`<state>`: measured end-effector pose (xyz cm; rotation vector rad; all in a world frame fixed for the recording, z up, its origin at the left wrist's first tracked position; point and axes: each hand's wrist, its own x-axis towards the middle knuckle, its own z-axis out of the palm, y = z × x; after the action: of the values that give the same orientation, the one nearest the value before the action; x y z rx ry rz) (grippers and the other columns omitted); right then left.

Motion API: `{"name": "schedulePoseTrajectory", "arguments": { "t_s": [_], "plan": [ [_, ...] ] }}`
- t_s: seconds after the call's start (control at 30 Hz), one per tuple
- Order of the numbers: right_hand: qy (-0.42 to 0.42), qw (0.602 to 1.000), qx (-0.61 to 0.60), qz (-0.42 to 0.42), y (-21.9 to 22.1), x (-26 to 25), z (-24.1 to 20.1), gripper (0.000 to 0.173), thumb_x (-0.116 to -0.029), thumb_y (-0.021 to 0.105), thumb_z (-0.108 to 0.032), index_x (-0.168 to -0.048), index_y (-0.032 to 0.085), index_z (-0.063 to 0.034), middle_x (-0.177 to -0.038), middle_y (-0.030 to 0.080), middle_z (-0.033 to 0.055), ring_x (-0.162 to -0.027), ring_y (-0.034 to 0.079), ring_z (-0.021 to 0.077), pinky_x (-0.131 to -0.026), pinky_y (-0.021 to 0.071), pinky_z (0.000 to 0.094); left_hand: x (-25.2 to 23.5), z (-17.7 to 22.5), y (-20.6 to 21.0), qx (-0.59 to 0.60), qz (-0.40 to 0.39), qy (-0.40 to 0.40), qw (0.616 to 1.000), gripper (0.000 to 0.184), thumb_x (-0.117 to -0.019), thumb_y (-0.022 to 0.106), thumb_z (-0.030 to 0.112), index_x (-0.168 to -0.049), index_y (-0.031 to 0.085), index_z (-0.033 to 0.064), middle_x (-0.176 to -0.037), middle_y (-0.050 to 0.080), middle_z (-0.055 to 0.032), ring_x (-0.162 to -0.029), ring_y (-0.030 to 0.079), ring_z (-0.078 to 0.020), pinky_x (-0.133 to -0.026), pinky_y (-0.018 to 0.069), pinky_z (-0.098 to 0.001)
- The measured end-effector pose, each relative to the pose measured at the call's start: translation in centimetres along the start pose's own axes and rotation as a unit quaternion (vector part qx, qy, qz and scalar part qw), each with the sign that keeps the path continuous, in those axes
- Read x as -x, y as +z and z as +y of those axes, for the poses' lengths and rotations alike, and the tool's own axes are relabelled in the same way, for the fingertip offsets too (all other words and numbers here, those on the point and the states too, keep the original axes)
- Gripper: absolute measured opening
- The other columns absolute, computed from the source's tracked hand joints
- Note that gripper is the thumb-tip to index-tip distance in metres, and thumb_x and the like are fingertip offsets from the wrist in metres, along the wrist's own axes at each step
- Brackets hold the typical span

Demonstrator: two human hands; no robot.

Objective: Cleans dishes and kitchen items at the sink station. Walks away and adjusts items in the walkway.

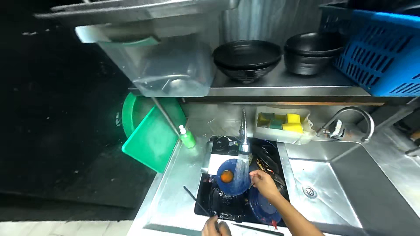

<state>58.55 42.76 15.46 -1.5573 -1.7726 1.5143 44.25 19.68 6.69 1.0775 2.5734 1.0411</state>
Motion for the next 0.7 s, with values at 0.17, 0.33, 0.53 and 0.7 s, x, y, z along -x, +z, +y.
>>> {"name": "schedulePoseTrajectory", "arguments": {
  "t_s": [0.17,0.33,0.53,0.7],
  "plan": [
    [0.036,0.984,0.141,0.106,4.5,0.6,-0.8,0.040,-0.0947,0.063,-0.018,-0.131,0.063,-0.0029,-0.134,0.057,0.0219,-0.126,0.057,0.0334,-0.107,0.0488,0.0459,-7.5,6.6,0.4,0.201,-0.117,-0.092,0.968,0.035,-0.0983,0.059,0.013,-0.128,0.061,-0.0052,-0.114,0.067,-0.0211,-0.103,0.067,-0.0292,-0.094,0.0552,-0.0463],
    [0.101,0.981,0.119,0.111,6.0,0.6,-0.3,0.053,-0.0944,0.068,-0.025,-0.140,0.050,-0.0047,-0.124,0.066,0.0194,-0.112,0.067,0.0324,-0.098,0.0541,0.0516,-12.5,9.2,0.0,0.051,-0.125,-0.117,0.984,0.050,-0.0910,0.068,0.024,-0.138,0.060,0.0090,-0.134,0.060,-0.0181,-0.121,0.060,-0.0331,-0.099,0.0529,-0.0495],
    [0.109,0.984,0.112,0.081,6.0,1.9,0.0,0.057,-0.0937,0.066,-0.022,-0.146,0.048,-0.0099,-0.122,0.068,0.0168,-0.110,0.069,0.0310,-0.097,0.0548,0.0522,-17.0,9.2,0.5,-0.106,-0.241,0.008,0.965,0.062,-0.0916,0.068,0.033,-0.149,0.052,0.0163,-0.145,0.055,-0.0122,-0.136,0.049,-0.0344,-0.109,0.0451,-0.0512],
    [0.105,0.994,0.004,0.022,3.7,3.2,2.2,0.036,-0.1002,0.061,-0.025,-0.131,0.059,-0.0067,-0.106,0.068,0.0136,-0.085,0.069,0.0239,-0.078,0.0588,0.0446,-17.2,10.3,2.0,-0.118,-0.321,0.059,0.938,0.053,-0.0933,0.067,0.035,-0.143,0.058,0.0187,-0.144,0.056,-0.0157,-0.132,0.054,-0.0353,-0.107,0.0466,-0.0548]
  ]
}}
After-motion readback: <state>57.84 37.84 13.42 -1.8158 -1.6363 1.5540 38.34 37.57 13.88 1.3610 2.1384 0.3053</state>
